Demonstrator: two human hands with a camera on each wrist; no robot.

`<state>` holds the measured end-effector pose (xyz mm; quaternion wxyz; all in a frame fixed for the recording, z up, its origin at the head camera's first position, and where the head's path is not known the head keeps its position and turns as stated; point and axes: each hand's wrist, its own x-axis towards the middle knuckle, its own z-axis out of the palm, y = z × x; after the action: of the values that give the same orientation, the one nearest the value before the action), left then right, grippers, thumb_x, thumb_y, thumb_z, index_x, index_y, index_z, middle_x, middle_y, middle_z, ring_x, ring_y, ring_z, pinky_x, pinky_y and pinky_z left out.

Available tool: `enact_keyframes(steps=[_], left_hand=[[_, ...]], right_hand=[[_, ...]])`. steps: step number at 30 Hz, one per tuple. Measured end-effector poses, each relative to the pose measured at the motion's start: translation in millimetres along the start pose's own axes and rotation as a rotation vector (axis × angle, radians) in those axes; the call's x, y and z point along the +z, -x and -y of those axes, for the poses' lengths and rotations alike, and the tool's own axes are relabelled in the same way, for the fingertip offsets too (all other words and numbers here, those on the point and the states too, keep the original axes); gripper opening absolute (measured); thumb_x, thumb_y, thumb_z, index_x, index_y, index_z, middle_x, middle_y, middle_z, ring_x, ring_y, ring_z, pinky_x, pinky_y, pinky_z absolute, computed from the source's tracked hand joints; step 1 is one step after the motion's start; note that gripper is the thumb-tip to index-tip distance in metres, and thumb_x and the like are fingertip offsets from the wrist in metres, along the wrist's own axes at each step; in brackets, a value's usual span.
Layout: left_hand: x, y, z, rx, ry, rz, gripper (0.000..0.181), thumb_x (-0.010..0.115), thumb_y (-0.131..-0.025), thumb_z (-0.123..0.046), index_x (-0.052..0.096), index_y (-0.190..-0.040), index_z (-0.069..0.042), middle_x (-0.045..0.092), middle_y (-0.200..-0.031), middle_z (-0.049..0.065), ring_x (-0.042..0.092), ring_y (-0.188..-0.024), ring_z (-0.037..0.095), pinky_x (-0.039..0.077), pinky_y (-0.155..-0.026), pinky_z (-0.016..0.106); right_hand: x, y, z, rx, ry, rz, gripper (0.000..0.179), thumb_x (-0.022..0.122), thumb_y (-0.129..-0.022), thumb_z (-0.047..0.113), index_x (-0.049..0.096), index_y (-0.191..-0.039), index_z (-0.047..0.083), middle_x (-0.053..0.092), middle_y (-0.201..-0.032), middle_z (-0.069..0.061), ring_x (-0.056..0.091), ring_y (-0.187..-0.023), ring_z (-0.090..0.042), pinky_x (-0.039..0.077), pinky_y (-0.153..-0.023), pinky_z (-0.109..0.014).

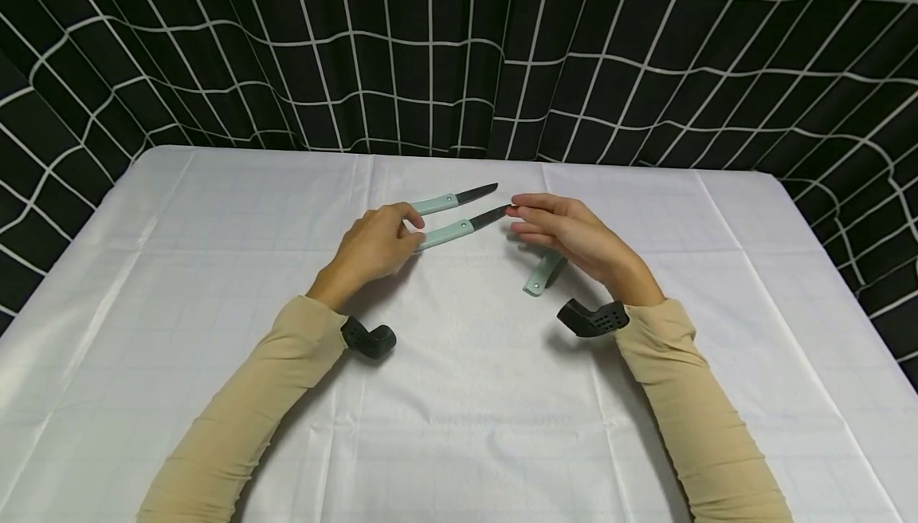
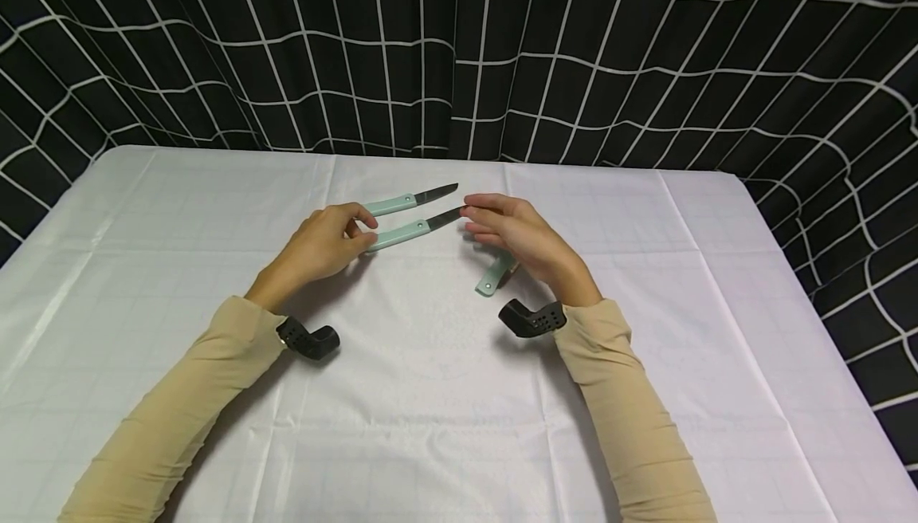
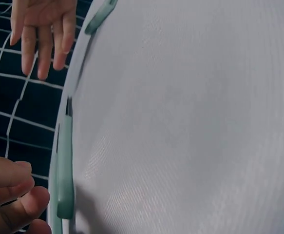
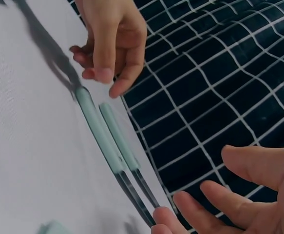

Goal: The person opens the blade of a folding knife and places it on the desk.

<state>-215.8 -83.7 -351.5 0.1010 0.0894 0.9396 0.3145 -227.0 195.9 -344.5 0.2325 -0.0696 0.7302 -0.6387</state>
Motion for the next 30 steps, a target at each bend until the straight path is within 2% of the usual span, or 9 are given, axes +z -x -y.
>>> enact_keyframes(steps=[4,12,20,30], left_hand=[[2.0,1.7,-4.6,0.017,-0.002,0.003,0.026,0.059,-0.097,-0.024,0.064,-0.120,-0.013,0.069,-0.091,0.003,0.057,-0.068,0.017,0.040,-0.059,0.028],[4.6,6.6,-13.7,0.056,0.010,0.011,0.026,0.058,-0.096,-0.024,0.064,-0.120,-0.014,0.070,-0.090,0.002,0.057,-0.064,0.015,0.041,-0.060,0.029],[12.1,11.0,-23.5,0.101,0.034,0.032,0.027,0.060,-0.096,-0.024,0.065,-0.119,-0.013,0.072,-0.090,0.000,0.059,-0.064,0.014,0.043,-0.063,0.029],[18.7,13.1,-30.2,0.134,-0.004,0.046,0.027,0.060,-0.097,-0.027,0.065,-0.120,-0.015,0.072,-0.091,-0.002,0.059,-0.068,0.014,0.043,-0.065,0.029]], right_hand=[[-4.1,1.9,0.7,-0.003,0.062,-0.002,0.052,0.048,-0.105,0.018,0.034,-0.149,-0.006,0.037,-0.154,-0.022,0.061,-0.117,-0.007,0.047,-0.103,-0.021],[-12.2,5.8,1.3,0.004,0.150,0.008,0.053,0.051,-0.104,0.022,0.037,-0.147,-0.004,0.040,-0.153,-0.019,0.057,-0.119,-0.007,0.045,-0.104,-0.021],[-20.7,8.2,-0.6,0.001,0.242,0.018,0.051,0.055,-0.101,0.024,0.044,-0.142,-0.004,0.045,-0.147,-0.019,0.056,-0.115,-0.006,0.045,-0.102,-0.020],[-33.2,9.5,-4.5,-0.006,0.320,-0.022,0.052,0.061,-0.098,0.031,0.050,-0.139,0.000,0.056,-0.136,-0.012,0.058,-0.110,-0.003,0.046,-0.098,-0.020]])
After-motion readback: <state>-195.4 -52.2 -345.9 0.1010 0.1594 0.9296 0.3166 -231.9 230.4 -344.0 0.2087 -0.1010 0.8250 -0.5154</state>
